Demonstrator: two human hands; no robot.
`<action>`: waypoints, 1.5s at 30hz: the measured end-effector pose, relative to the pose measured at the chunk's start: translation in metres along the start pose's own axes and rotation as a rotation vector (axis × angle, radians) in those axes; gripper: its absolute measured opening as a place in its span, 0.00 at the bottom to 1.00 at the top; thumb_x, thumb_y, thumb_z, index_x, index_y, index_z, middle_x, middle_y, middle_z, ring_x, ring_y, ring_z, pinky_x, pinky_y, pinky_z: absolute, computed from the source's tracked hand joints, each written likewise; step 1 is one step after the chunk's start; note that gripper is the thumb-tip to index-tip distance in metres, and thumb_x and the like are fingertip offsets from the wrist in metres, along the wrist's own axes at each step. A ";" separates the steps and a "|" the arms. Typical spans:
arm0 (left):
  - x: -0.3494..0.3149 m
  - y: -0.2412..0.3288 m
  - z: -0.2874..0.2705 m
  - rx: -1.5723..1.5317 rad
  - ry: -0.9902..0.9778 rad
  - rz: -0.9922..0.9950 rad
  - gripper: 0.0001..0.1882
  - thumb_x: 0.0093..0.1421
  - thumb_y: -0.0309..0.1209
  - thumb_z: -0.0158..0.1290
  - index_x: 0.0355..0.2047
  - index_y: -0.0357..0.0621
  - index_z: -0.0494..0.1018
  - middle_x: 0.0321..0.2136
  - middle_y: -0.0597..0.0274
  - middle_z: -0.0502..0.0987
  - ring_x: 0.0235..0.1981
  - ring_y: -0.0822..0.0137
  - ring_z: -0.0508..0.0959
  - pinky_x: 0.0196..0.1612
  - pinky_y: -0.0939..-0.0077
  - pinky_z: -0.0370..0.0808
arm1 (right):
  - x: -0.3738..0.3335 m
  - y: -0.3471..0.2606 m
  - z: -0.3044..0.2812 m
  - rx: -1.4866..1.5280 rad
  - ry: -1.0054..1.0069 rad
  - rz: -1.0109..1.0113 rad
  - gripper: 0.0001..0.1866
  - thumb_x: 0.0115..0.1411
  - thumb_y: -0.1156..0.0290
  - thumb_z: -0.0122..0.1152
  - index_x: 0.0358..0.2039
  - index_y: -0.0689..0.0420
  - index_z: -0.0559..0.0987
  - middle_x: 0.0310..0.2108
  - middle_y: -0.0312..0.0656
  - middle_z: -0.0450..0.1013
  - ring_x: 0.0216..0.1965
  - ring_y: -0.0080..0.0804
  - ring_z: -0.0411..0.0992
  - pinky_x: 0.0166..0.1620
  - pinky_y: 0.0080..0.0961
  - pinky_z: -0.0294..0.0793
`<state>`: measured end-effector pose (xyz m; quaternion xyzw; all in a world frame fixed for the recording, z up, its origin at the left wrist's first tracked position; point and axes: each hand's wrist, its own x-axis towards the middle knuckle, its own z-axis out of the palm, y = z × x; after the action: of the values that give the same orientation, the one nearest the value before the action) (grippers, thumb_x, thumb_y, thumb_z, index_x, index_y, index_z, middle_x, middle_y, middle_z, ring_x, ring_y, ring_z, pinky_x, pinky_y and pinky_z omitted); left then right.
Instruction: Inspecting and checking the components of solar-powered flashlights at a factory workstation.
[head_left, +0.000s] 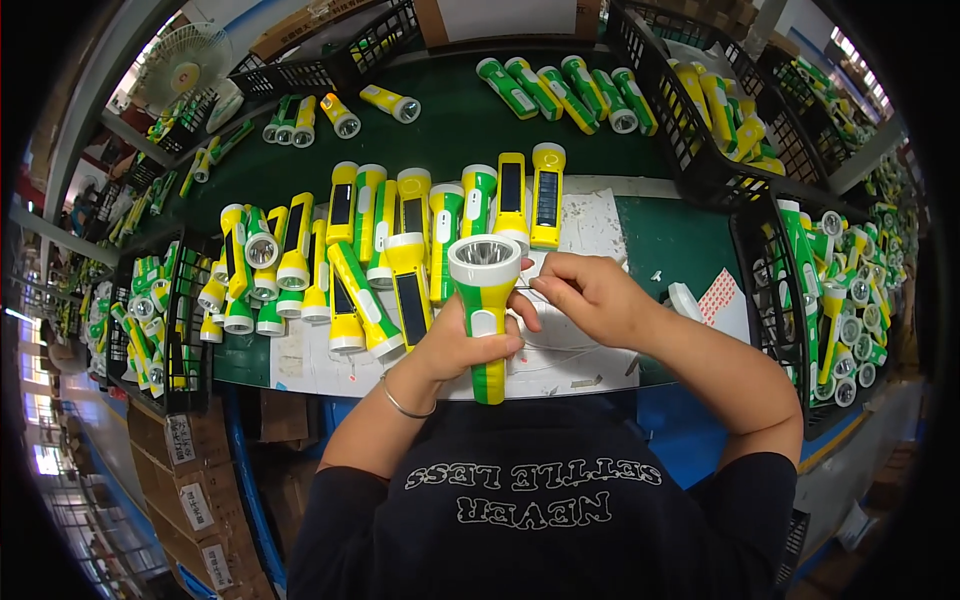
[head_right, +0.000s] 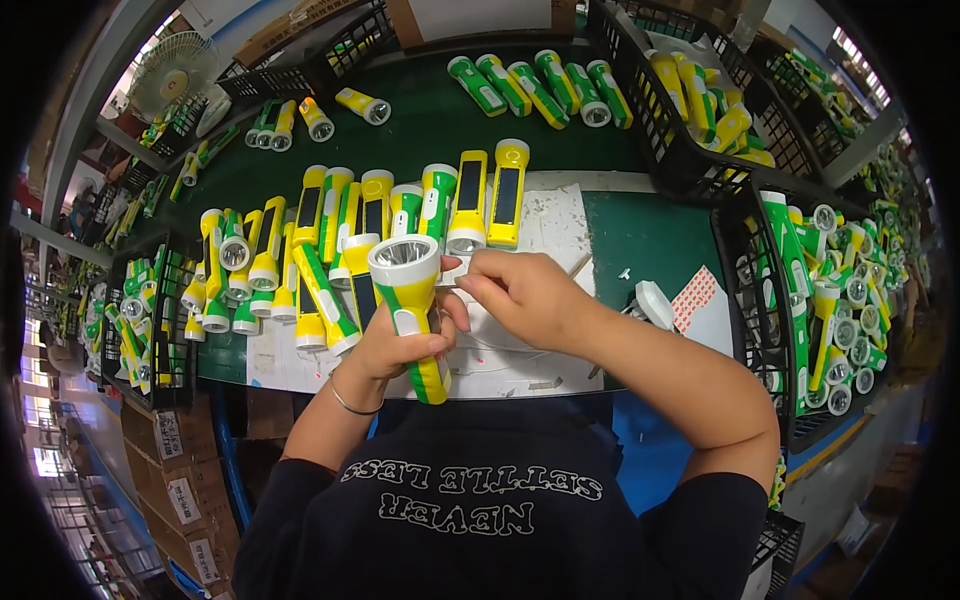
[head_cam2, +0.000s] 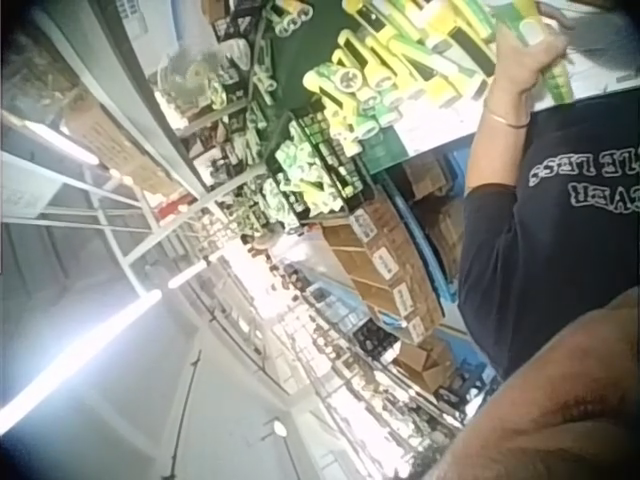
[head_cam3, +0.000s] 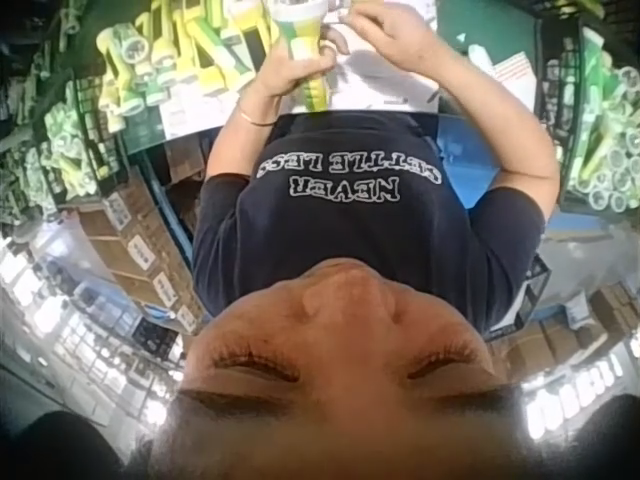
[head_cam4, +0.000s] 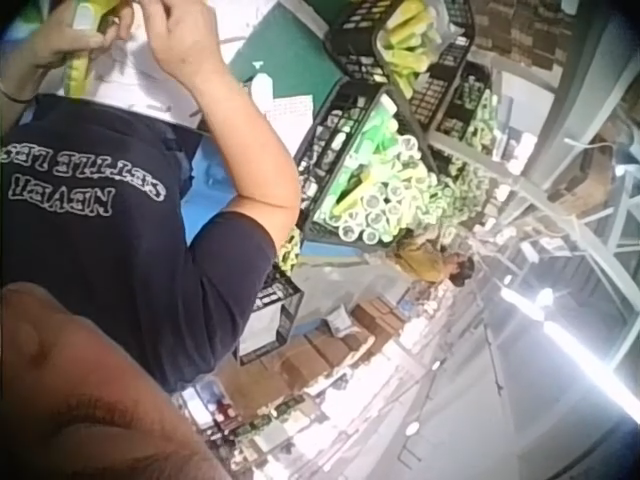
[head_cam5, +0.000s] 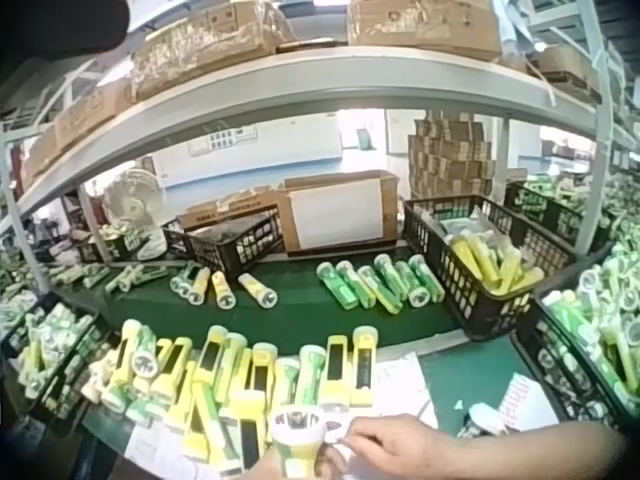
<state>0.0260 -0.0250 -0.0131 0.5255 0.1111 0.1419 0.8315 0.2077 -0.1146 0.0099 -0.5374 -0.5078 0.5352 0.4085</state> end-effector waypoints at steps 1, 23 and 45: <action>0.000 -0.004 0.001 -0.053 -0.002 0.029 0.43 0.43 0.28 0.58 0.58 0.41 0.50 0.32 0.53 0.71 0.19 0.73 0.69 0.25 0.82 0.67 | 0.000 -0.002 0.002 -0.515 0.161 -0.378 0.11 0.58 0.65 0.53 0.22 0.55 0.68 0.17 0.32 0.62 0.15 0.24 0.61 0.19 0.22 0.61; 0.004 -0.016 -0.006 -0.297 0.050 0.025 0.27 0.49 0.24 0.55 0.49 0.42 0.59 0.35 0.59 0.68 0.38 0.66 0.72 0.44 0.69 0.70 | 0.004 -0.031 -0.005 -1.461 0.319 -0.873 0.04 0.45 0.70 0.57 0.21 0.53 0.71 0.16 0.34 0.63 0.22 0.30 0.67 0.25 0.27 0.63; -0.022 -0.005 0.011 -0.324 -0.028 0.077 0.33 0.62 0.57 0.29 0.51 0.39 0.58 0.31 0.56 0.72 0.29 0.69 0.74 0.34 0.75 0.74 | -0.004 -0.016 0.036 0.558 -0.069 -0.123 0.11 0.56 0.76 0.57 0.31 0.60 0.63 0.25 0.40 0.69 0.24 0.26 0.73 0.28 0.24 0.76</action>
<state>0.0100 -0.0441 -0.0119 0.3905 0.0549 0.1823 0.9007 0.1711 -0.1195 0.0228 -0.3540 -0.3862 0.6463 0.5548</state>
